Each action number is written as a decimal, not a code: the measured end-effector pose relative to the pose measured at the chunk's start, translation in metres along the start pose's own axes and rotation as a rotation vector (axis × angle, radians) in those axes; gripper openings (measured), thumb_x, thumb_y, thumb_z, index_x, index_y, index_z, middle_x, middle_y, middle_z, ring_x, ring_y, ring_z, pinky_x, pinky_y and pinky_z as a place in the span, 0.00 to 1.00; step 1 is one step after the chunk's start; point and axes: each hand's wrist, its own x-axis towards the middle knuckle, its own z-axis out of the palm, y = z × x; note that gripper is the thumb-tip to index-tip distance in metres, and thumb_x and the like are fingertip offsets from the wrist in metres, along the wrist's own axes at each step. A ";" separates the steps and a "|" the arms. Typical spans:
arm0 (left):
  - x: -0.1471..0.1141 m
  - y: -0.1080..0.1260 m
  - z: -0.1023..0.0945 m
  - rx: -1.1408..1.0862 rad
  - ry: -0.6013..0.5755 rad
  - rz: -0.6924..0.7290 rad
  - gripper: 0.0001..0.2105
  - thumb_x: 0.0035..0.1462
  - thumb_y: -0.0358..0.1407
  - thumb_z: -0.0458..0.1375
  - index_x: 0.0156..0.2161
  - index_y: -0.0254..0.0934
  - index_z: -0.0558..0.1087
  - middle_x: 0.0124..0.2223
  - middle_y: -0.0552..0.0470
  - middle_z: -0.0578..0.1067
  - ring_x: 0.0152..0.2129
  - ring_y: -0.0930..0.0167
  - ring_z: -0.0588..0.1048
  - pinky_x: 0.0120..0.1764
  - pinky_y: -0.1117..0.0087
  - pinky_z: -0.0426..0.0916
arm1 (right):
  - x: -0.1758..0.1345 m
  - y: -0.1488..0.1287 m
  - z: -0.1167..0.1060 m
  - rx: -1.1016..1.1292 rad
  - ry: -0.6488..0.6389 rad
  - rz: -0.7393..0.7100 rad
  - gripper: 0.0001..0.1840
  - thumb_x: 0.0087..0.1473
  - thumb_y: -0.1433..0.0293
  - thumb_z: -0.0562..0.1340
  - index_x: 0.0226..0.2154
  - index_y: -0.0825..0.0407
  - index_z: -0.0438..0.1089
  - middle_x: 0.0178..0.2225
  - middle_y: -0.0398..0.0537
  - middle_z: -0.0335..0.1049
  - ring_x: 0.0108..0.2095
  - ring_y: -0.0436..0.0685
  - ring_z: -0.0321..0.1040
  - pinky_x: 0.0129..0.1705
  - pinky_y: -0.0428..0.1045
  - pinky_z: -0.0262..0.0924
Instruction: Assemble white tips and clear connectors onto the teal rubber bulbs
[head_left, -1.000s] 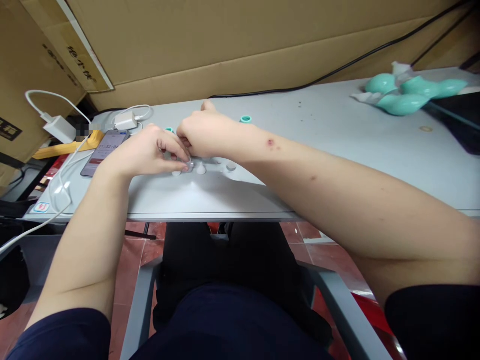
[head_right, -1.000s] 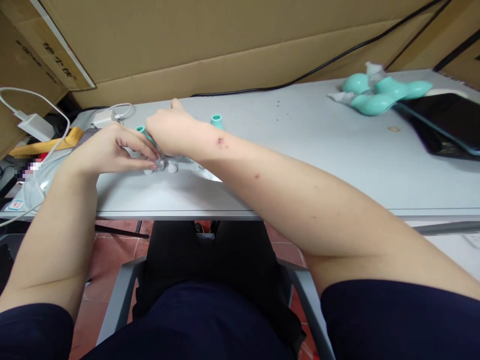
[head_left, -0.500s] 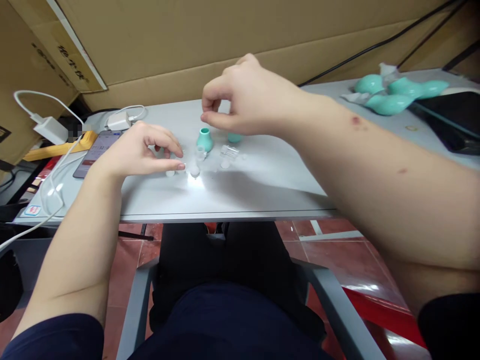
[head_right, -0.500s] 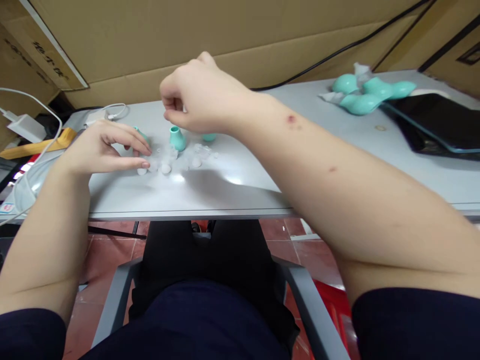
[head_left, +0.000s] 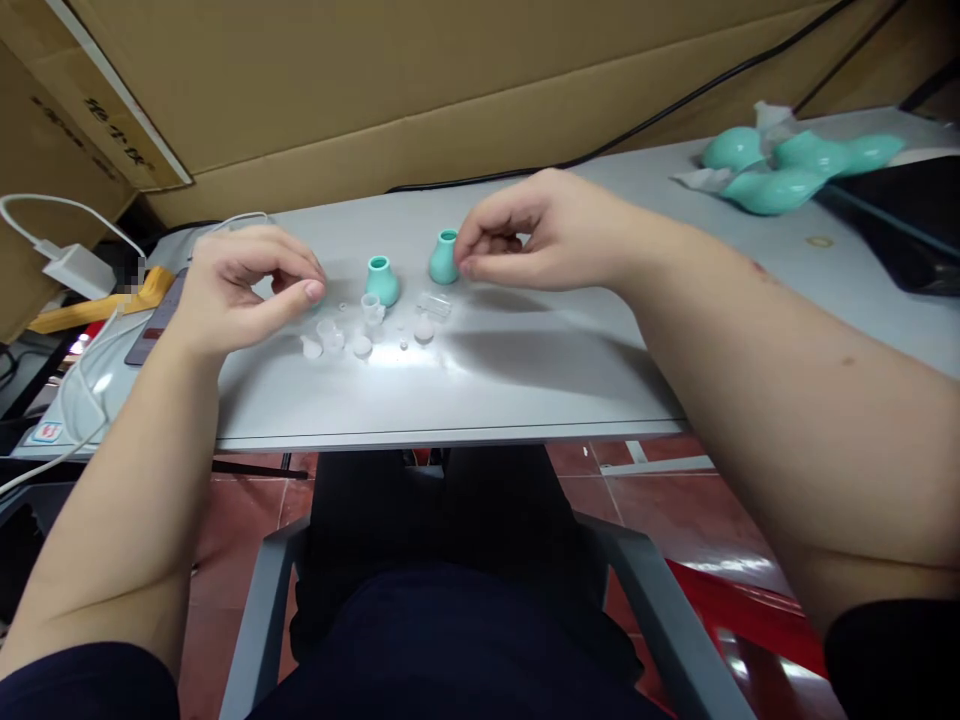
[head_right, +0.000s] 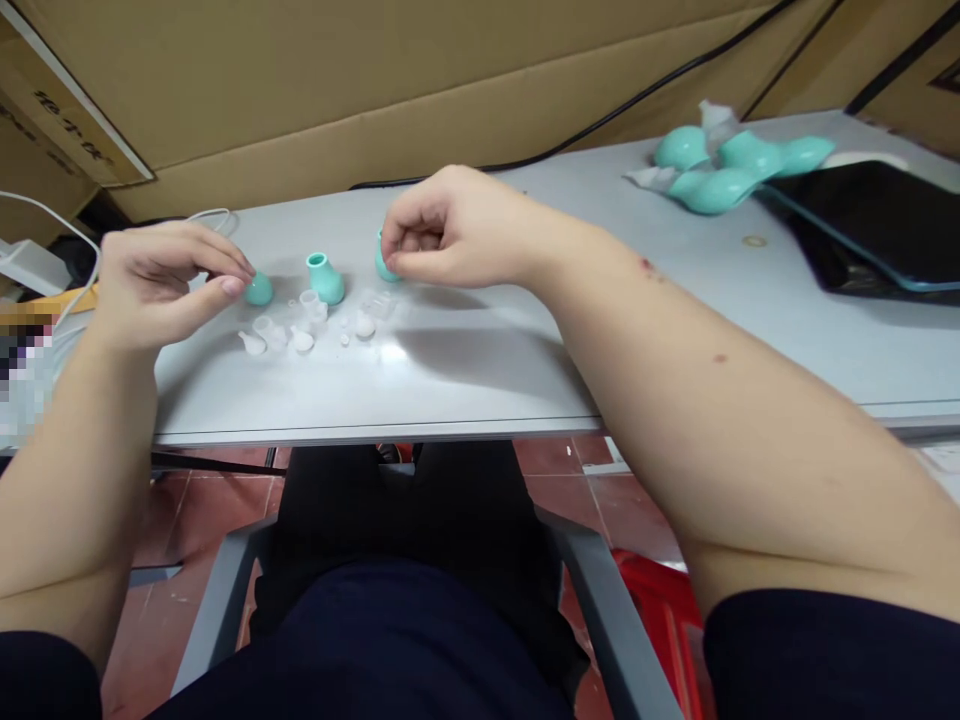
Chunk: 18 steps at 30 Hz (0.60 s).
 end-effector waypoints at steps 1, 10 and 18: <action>0.001 0.004 -0.001 0.016 -0.022 -0.008 0.17 0.87 0.54 0.71 0.45 0.47 0.88 0.46 0.64 0.91 0.41 0.77 0.82 0.46 0.59 0.78 | 0.000 0.000 -0.001 -0.011 -0.038 0.005 0.04 0.65 0.63 0.74 0.39 0.45 0.85 0.33 0.44 0.80 0.34 0.58 0.71 0.41 0.58 0.64; 0.036 0.057 0.000 0.097 -0.191 -0.004 0.10 0.77 0.47 0.73 0.41 0.49 0.89 0.43 0.50 0.91 0.37 0.64 0.84 0.41 0.55 0.76 | 0.004 -0.014 0.004 -0.229 -0.293 0.267 0.13 0.65 0.78 0.73 0.46 0.46 0.92 0.30 0.40 0.81 0.31 0.58 0.70 0.40 0.58 0.61; 0.084 0.064 0.030 0.241 -0.609 -0.095 0.08 0.69 0.44 0.77 0.49 0.47 0.94 0.44 0.52 0.90 0.42 0.58 0.88 0.54 0.57 0.79 | 0.006 -0.008 0.004 -0.308 -0.328 0.254 0.14 0.64 0.76 0.75 0.44 0.41 0.95 0.29 0.37 0.79 0.31 0.57 0.70 0.39 0.56 0.56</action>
